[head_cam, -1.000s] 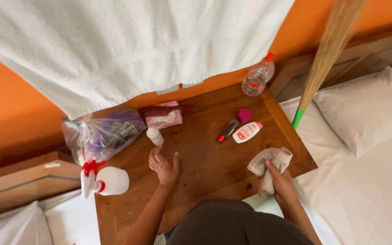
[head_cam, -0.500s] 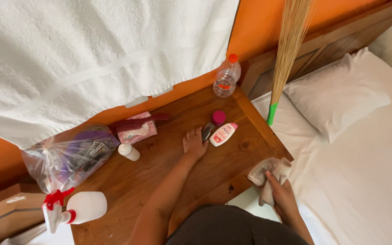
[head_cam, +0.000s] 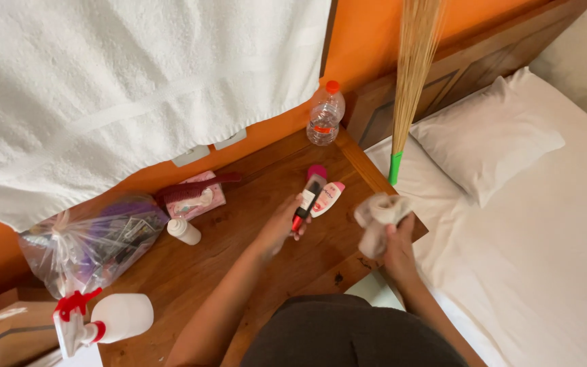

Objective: Cleaning a bedside table in a hotel room using a spray bottle and cloth.

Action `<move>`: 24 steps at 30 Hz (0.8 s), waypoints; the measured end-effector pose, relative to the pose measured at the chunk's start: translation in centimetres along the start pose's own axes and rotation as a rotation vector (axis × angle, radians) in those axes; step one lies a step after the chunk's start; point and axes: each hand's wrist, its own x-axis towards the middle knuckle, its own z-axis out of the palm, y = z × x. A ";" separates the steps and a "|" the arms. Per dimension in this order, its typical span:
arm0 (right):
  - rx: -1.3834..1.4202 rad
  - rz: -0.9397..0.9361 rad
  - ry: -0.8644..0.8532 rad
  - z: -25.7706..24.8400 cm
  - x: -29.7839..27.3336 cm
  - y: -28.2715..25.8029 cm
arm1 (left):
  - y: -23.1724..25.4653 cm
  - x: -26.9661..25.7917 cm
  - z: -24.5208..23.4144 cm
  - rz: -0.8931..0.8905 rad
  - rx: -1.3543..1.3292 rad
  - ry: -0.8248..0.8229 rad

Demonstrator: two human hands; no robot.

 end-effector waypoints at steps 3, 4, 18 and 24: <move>-0.014 -0.111 -0.054 4.2 1.2 -1.9 | 3.5 -5.1 4.6 0.020 -0.173 -0.099; -0.022 -0.098 -0.088 5.5 1.4 -2.0 | 4.3 -6.7 6.1 0.029 -0.221 -0.125; -0.325 -0.507 0.049 7.8 6.7 -12.5 | 4.7 -9.8 6.4 0.231 -0.141 -0.137; -0.387 -0.696 -0.191 8.8 2.4 -9.9 | 6.2 -9.4 5.7 0.613 -0.036 -0.102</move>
